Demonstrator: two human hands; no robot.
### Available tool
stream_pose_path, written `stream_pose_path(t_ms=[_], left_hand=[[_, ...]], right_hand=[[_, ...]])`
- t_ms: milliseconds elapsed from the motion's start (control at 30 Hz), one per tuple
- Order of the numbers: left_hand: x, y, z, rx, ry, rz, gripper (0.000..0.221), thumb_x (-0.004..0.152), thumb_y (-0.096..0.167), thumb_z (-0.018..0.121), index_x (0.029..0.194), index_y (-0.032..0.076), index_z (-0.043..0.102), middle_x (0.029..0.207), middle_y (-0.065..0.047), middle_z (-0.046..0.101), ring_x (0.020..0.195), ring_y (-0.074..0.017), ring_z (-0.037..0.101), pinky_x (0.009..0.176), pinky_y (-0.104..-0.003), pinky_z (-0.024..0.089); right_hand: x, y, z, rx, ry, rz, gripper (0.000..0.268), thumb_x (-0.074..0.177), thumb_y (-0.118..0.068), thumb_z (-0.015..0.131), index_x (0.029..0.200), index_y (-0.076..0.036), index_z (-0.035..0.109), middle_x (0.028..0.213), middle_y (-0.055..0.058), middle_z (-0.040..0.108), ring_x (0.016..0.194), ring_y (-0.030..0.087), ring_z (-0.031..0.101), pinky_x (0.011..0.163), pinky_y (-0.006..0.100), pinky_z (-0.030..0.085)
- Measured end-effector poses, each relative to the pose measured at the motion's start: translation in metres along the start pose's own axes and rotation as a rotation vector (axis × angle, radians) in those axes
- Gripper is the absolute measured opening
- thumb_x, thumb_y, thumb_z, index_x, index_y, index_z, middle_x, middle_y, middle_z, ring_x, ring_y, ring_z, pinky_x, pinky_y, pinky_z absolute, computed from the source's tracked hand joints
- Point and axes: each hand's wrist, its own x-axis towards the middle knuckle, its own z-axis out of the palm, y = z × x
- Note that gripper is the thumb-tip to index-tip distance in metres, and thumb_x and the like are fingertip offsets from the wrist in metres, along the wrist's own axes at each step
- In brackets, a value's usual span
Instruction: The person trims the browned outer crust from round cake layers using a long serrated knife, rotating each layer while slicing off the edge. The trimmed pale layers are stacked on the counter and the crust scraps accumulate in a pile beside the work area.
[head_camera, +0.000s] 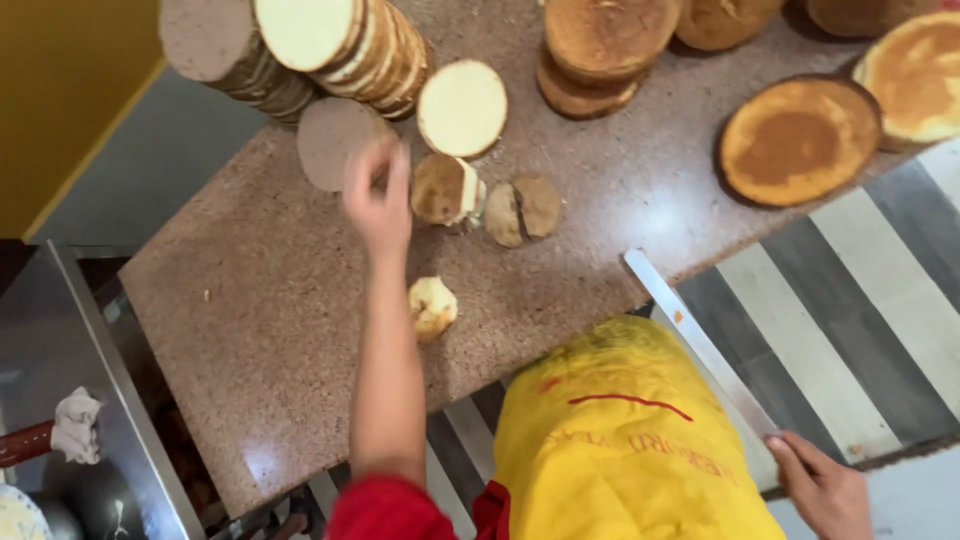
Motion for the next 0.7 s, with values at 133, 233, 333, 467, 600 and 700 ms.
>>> stream_pose_path(t_ms=[133,233,333,467,600,700], left_hand=[[-0.115,-0.02,-0.069,0.488,-0.511,-0.63,0.089,0.075,0.041,0.088,0.147,0.012,0.044,0.159,-0.018,0.034,0.141,-0.036,0.036,0.111,-0.058,0.034],[-0.145,-0.029,-0.072,0.649,-0.813,-0.612,0.127,0.064,0.045,0.097,0.16,0.016,0.019,0.167,-0.022,0.014,0.146,-0.0449,0.018,0.111,-0.062,0.024],[-0.193,-0.081,-0.063,0.613,-0.822,-0.507,0.129,0.063,0.044,0.098,0.16,0.015,0.018,0.156,-0.024,0.026,0.143,-0.0469,0.026,0.112,-0.06,0.028],[-0.218,-0.077,-0.044,0.47,-0.688,-0.352,0.113,0.066,0.036,0.093,0.155,0.011,0.029,0.145,-0.023,0.042,0.134,-0.0438,0.041,0.109,-0.057,0.04],[-0.17,-0.044,-0.02,0.387,-0.566,-0.382,0.106,0.065,0.035,0.092,0.151,0.012,0.035,0.135,-0.022,0.048,0.125,-0.0413,0.049,0.103,-0.056,0.047],[-0.198,-0.104,-0.001,-0.142,-0.553,-0.717,0.093,0.076,0.03,0.081,0.153,0.006,0.037,0.131,-0.018,0.045,0.12,-0.0343,0.046,0.098,-0.05,0.043]], right_hand=[[0.012,-0.005,-0.011,-0.256,-0.015,-0.044,0.04,0.093,-0.03,0.076,0.123,-0.004,0.076,0.067,0.012,0.067,0.053,0.014,0.059,0.056,0.031,0.05],[0.022,-0.031,-0.016,-0.345,-0.046,-0.07,0.04,0.094,-0.031,0.075,0.124,-0.005,0.077,0.068,0.012,0.067,0.051,0.017,0.059,0.054,0.033,0.051],[0.04,-0.04,-0.002,-0.388,-0.071,-0.214,0.041,0.092,-0.034,0.073,0.122,-0.006,0.076,0.068,0.01,0.069,0.055,0.014,0.063,0.057,0.032,0.052],[0.007,-0.077,0.006,-0.395,-0.082,-0.199,0.042,0.092,-0.036,0.071,0.123,-0.007,0.075,0.068,0.009,0.068,0.054,0.016,0.062,0.056,0.033,0.051],[0.004,-0.081,0.019,-0.364,-0.026,-0.109,0.042,0.092,-0.037,0.072,0.122,-0.008,0.077,0.067,0.011,0.067,0.055,0.02,0.061,0.056,0.035,0.051],[-0.039,-0.068,0.028,-0.328,0.008,0.006,0.041,0.092,-0.036,0.073,0.121,-0.007,0.078,0.067,0.012,0.067,0.055,0.021,0.06,0.056,0.035,0.051]])
